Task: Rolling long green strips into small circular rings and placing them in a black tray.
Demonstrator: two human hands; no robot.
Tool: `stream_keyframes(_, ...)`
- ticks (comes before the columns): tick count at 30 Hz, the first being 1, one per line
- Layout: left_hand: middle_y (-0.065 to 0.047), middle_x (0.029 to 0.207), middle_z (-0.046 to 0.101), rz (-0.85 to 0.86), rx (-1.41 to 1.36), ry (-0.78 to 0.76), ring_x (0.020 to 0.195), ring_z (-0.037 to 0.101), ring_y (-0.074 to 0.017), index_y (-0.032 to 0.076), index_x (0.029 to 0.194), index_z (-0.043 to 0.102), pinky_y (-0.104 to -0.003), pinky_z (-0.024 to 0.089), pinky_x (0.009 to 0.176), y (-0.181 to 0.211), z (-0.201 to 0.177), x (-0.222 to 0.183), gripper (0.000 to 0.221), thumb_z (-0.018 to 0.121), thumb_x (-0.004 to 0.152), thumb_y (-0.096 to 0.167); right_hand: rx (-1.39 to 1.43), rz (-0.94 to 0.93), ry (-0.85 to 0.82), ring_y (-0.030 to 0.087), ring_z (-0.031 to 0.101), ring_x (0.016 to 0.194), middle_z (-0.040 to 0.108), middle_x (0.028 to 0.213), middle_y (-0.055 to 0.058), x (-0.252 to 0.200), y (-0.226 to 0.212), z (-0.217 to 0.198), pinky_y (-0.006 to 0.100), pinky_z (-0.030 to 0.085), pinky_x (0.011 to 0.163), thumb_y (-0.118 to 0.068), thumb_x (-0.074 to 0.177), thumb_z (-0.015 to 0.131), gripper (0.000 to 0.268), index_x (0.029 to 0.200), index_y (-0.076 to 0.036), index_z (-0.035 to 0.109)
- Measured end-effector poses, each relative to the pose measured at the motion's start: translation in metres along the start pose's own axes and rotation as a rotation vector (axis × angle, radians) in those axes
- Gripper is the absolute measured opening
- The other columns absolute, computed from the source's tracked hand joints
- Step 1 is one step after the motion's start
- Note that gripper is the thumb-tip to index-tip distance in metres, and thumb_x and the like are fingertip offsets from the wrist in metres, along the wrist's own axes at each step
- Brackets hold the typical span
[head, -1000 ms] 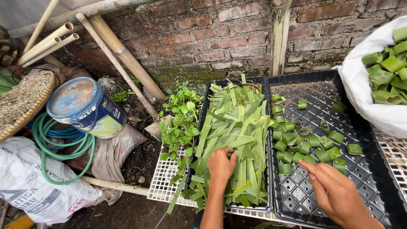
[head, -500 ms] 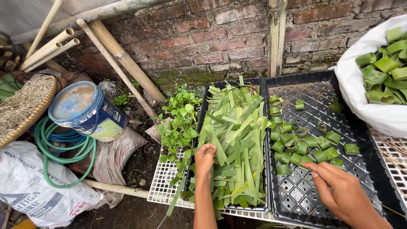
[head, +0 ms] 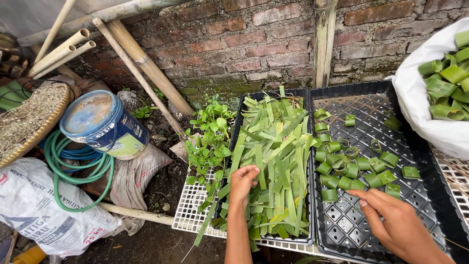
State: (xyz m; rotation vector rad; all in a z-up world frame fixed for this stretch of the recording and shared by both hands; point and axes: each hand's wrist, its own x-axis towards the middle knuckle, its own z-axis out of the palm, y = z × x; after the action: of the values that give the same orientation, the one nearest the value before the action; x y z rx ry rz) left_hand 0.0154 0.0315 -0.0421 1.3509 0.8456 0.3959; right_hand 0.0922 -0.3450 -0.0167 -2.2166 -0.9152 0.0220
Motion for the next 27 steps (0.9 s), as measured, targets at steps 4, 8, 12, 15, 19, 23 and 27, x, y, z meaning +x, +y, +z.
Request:
stream_keyframes(4, -0.011, 0.099, 0.079, 0.008, -0.052, -0.002, 0.062, 0.050, -0.0115, 0.003, 0.102, 0.080, -0.025, 0.048, 0.060, 0.010, 0.004, -0.012, 0.016, 0.077, 0.086, 0.003, -0.014, -0.039, 0.010, 0.015, 0.059, 0.060, 0.064, 0.073, -0.005, 0.000, 0.008, 0.005, 0.032, 0.048, 0.064, -0.021, 0.096, 0.054, 0.039, 0.133, -0.025, 0.068)
stream_keyframes(8, -0.008, 0.079, 0.073, 0.005, -0.023, -0.042, 0.062, 0.055, -0.0119, 0.004, 0.103, 0.079, -0.024, 0.049, 0.060, 0.009, 0.006, -0.015, 0.015, 0.077, 0.088, 0.002, -0.247, 0.016, -0.072, 0.017, 0.072, 0.085, 0.073, 0.101, -0.012, 0.001, 0.011, 0.007, 0.038, 0.059, 0.074, -0.029, 0.094, 0.055, 0.045, 0.138, -0.039, 0.060)
stream_keyframes(12, -0.008, 0.079, 0.074, -0.006, -0.029, -0.143, 0.063, 0.057, -0.0108, 0.006, 0.096, 0.076, -0.025, 0.052, 0.064, 0.013, 0.022, -0.033, 0.006, 0.075, 0.092, 0.001, -0.375, 0.240, -0.274, 0.017, 0.082, 0.075, 0.082, 0.109, -0.020, 0.005, -0.001, 0.007, 0.039, 0.062, 0.078, -0.058, 0.089, 0.055, 0.043, 0.131, -0.048, 0.060)
stream_keyframes(15, -0.006, 0.095, 0.077, -0.034, 0.073, -0.279, 0.088, 0.070, -0.0122, 0.008, 0.099, 0.075, -0.021, 0.056, 0.076, 0.017, 0.068, -0.077, 0.012, 0.067, 0.093, 0.000, -0.413, 0.243, -0.308, 0.003, 0.083, 0.089, 0.082, 0.103, -0.024, 0.002, 0.006, 0.017, 0.034, 0.064, 0.074, -0.060, 0.088, 0.058, 0.042, 0.130, -0.055, 0.057)
stream_keyframes(19, -0.003, 0.086, 0.071, -0.065, -0.121, -0.510, 0.078, 0.067, -0.0080, 0.007, 0.100, 0.070, -0.017, 0.055, 0.072, -0.025, 0.113, -0.106, 0.012, 0.064, 0.099, -0.003, -0.342, 0.250, -0.274, 0.005, 0.077, 0.080, 0.072, 0.084, -0.016, 0.002, 0.001, 0.020, 0.029, 0.060, 0.074, -0.049, 0.089, 0.064, 0.054, 0.140, -0.054, 0.049)
stream_keyframes(23, -0.003, 0.082, 0.070, -0.094, -0.267, -0.664, 0.063, 0.061, -0.0053, 0.008, 0.093, 0.069, -0.016, 0.055, 0.065, -0.042, 0.128, -0.111, 0.009, 0.069, 0.099, 0.001, -0.154, -0.032, -0.046, 0.008, 0.072, 0.080, 0.071, 0.094, -0.015, -0.007, 0.026, 0.032, 0.027, 0.053, 0.067, -0.012, 0.081, 0.068, 0.054, 0.126, -0.043, 0.069)
stream_keyframes(27, 0.000, 0.094, 0.070, -0.114, -0.005, -0.664, 0.077, 0.063, -0.0053, 0.012, 0.116, 0.069, -0.016, 0.054, 0.072, -0.027, 0.123, -0.112, 0.017, 0.066, 0.101, 0.005, -0.089, -0.059, -0.055, 0.007, 0.075, 0.083, 0.076, 0.103, -0.018, -0.007, 0.038, 0.034, 0.031, 0.055, 0.073, -0.021, 0.085, 0.067, 0.036, 0.114, -0.040, 0.080)
